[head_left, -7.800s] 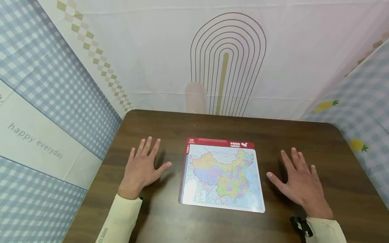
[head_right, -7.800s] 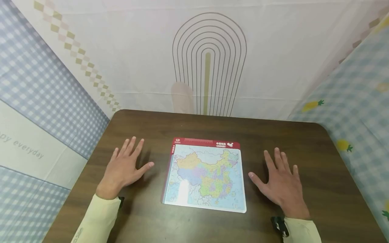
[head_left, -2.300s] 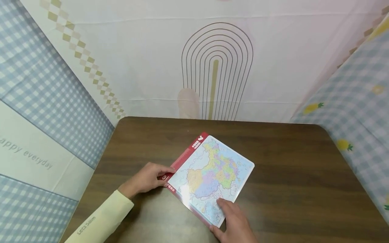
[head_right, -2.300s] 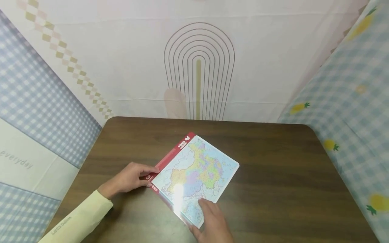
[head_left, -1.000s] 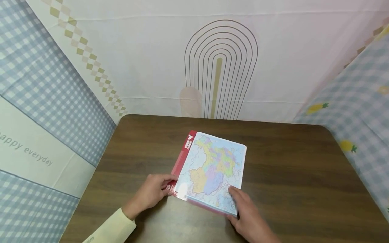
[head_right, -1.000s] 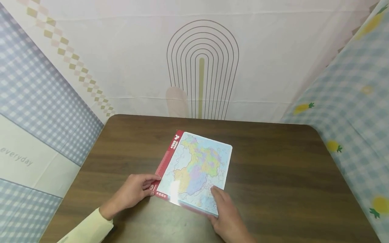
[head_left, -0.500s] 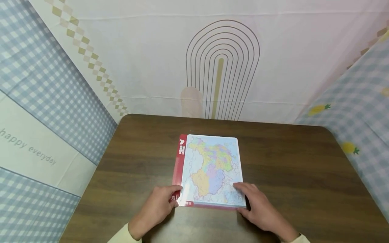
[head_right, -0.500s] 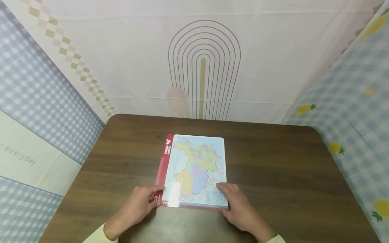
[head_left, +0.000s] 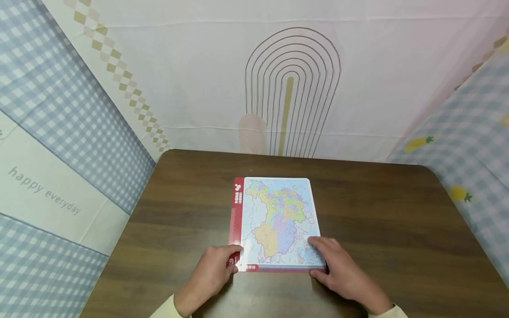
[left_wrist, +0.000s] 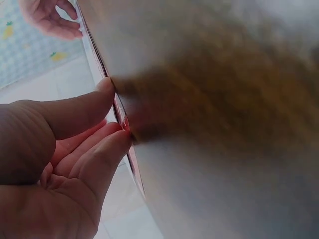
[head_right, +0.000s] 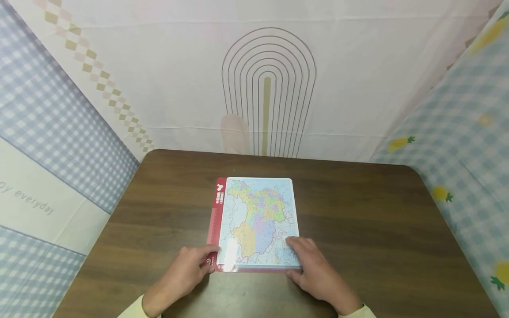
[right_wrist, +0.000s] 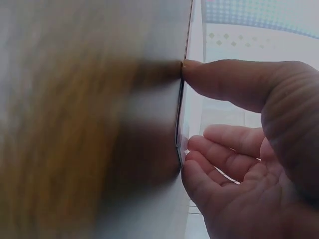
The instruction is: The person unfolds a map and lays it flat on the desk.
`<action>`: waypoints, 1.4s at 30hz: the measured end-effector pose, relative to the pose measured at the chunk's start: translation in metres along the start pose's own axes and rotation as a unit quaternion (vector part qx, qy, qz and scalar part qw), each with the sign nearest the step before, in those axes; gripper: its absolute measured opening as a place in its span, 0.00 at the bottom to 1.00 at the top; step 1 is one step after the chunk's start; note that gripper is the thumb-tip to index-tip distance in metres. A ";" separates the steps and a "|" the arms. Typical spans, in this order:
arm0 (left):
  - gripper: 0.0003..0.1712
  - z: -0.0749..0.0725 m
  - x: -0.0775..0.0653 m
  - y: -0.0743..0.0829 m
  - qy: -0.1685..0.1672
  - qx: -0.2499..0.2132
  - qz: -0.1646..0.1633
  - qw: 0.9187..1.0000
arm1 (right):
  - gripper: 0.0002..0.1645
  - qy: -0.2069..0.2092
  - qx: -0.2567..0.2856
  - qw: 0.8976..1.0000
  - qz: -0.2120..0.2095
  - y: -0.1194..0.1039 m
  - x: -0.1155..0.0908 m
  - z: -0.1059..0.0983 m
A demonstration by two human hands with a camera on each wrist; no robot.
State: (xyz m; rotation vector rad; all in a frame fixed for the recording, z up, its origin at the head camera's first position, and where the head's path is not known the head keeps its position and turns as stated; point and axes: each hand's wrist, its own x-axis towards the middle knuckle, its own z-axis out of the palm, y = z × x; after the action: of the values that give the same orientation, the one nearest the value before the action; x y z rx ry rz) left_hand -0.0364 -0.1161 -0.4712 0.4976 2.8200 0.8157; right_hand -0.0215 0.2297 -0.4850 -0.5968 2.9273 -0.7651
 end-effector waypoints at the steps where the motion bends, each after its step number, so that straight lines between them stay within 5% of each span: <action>1: 0.23 0.000 0.000 0.000 0.001 0.000 0.001 1.000 | 0.43 0.000 -0.003 1.000 0.001 -0.001 0.000 0.001; 10: 0.22 -0.002 0.000 -0.004 0.009 0.003 0.011 1.000 | 0.42 -0.008 -0.014 1.000 0.012 -0.008 0.001 0.003; 30: 0.18 -0.004 0.001 -0.008 0.007 -0.012 0.046 0.999 | 0.33 -0.046 -0.083 0.984 -0.152 -0.065 0.041 0.027; 42: 0.18 -0.004 0.003 -0.009 0.009 0.003 0.054 0.998 | 0.33 -0.047 -0.093 0.981 -0.165 -0.080 0.055 0.041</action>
State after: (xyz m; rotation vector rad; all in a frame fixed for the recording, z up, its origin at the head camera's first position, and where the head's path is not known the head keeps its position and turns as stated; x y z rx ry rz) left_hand -0.0423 -0.1240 -0.4731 0.6529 2.8337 0.8353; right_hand -0.0380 0.1260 -0.4800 -1.1236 2.8653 -0.4704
